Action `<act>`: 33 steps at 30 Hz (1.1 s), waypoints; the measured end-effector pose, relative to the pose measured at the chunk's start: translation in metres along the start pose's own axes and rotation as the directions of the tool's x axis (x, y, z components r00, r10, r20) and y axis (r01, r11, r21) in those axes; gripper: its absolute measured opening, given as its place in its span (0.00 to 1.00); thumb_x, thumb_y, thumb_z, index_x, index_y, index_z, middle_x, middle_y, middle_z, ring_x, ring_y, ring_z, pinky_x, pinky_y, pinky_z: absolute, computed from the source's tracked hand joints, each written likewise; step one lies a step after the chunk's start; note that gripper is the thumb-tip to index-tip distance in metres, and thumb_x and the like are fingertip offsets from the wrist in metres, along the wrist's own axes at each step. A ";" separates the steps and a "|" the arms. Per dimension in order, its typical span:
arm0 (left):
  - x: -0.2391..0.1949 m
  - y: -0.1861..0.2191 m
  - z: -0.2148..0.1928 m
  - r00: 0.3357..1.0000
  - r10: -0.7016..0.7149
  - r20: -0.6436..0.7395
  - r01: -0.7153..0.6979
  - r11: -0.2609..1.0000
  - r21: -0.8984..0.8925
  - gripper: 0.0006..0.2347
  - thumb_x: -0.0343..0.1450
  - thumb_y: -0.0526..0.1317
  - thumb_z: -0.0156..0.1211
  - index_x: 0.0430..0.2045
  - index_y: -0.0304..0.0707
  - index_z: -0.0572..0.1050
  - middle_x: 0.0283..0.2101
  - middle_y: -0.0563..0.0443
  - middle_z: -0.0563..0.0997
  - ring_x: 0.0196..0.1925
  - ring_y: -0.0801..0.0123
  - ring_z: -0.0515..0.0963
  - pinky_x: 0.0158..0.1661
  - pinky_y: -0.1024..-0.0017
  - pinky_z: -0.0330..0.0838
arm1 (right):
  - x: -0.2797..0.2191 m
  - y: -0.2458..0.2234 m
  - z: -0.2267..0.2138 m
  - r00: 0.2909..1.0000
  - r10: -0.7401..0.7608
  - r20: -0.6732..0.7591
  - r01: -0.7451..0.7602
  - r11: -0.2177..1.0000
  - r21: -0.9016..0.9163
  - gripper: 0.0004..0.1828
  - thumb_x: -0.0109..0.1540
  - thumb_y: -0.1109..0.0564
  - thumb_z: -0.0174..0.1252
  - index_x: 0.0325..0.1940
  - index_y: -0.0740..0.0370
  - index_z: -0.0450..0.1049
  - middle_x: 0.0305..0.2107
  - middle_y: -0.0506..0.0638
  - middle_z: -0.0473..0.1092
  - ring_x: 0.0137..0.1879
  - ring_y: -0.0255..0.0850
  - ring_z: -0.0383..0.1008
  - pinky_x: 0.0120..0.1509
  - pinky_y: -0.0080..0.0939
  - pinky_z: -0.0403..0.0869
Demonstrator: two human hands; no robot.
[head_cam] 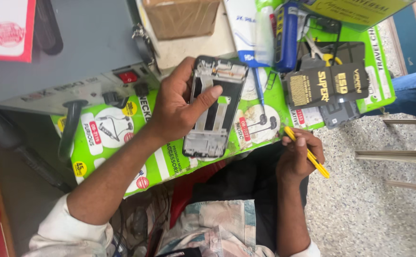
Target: The person disassembles a mobile phone chassis using a screwdriver and a utility knife. They remove the back cover and internal components, then strip the insulation from red and white wires using the knife. Finally, they use a screwdriver to adjust connections on a small circuit board.
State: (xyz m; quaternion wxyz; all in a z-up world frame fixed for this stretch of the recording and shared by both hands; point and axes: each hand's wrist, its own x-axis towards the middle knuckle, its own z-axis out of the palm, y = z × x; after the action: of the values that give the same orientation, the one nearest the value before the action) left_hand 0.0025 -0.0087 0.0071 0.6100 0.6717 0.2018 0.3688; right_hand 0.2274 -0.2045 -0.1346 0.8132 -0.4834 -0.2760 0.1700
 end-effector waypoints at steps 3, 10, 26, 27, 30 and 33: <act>0.006 -0.009 0.009 0.988 -0.151 0.014 0.151 0.988 0.022 0.18 0.76 0.37 0.60 0.59 0.30 0.64 0.43 0.49 0.84 0.43 0.77 0.84 0.42 0.76 0.80 | 0.000 -0.002 -0.004 1.000 0.015 0.013 -0.015 1.000 0.002 0.08 0.70 0.61 0.57 0.46 0.71 0.71 0.43 0.63 0.74 0.40 0.42 0.75 0.50 0.37 0.76; 0.008 -0.013 0.018 0.964 -0.254 0.081 0.211 0.912 0.352 0.33 0.71 0.39 0.63 0.69 0.35 0.50 0.35 0.47 0.84 0.27 0.73 0.82 0.30 0.73 0.74 | -0.002 -0.005 -0.002 0.999 0.040 0.014 -0.041 0.998 0.037 0.08 0.69 0.61 0.57 0.46 0.72 0.72 0.42 0.64 0.74 0.41 0.44 0.77 0.52 0.39 0.77; 0.003 -0.009 0.024 0.965 -0.186 0.187 0.015 0.747 0.665 0.37 0.68 0.45 0.69 0.69 0.36 0.53 0.25 0.45 0.79 0.26 0.51 0.81 0.32 0.55 0.74 | 0.000 -0.006 -0.002 0.999 0.046 0.025 -0.047 0.998 0.046 0.08 0.69 0.61 0.57 0.46 0.72 0.72 0.42 0.64 0.75 0.39 0.42 0.76 0.47 0.38 0.76; 0.002 -0.011 0.024 0.967 -0.166 0.191 -0.004 0.745 0.667 0.37 0.68 0.45 0.69 0.69 0.36 0.52 0.27 0.45 0.80 0.27 0.50 0.82 0.33 0.54 0.74 | -0.001 -0.005 -0.002 0.998 0.052 0.022 -0.053 0.997 0.052 0.08 0.69 0.61 0.56 0.46 0.72 0.72 0.42 0.64 0.75 0.40 0.42 0.76 0.47 0.38 0.75; -0.001 -0.016 0.026 0.981 -0.114 0.158 -0.019 0.752 0.659 0.42 0.69 0.44 0.67 0.72 0.32 0.41 0.36 0.39 0.80 0.30 0.46 0.81 0.35 0.52 0.74 | -0.001 -0.004 -0.006 0.998 0.068 0.009 -0.068 0.996 0.064 0.08 0.70 0.62 0.56 0.47 0.72 0.72 0.42 0.63 0.74 0.40 0.43 0.75 0.47 0.38 0.75; 0.001 -0.015 0.025 0.990 -0.051 0.129 -0.038 0.795 0.605 0.41 0.73 0.41 0.63 0.74 0.33 0.37 0.43 0.34 0.77 0.38 0.46 0.82 0.38 0.54 0.75 | 0.000 -0.006 0.001 0.998 0.063 -0.016 -0.062 0.996 0.060 0.07 0.70 0.62 0.56 0.47 0.72 0.73 0.42 0.63 0.74 0.39 0.42 0.75 0.46 0.38 0.74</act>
State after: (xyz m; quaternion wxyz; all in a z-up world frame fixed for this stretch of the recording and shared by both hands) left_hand 0.0241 -0.0226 -0.0064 0.3768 0.8548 0.2686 0.2350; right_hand 0.2270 -0.2067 -0.1294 0.8239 -0.4690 -0.2485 0.1990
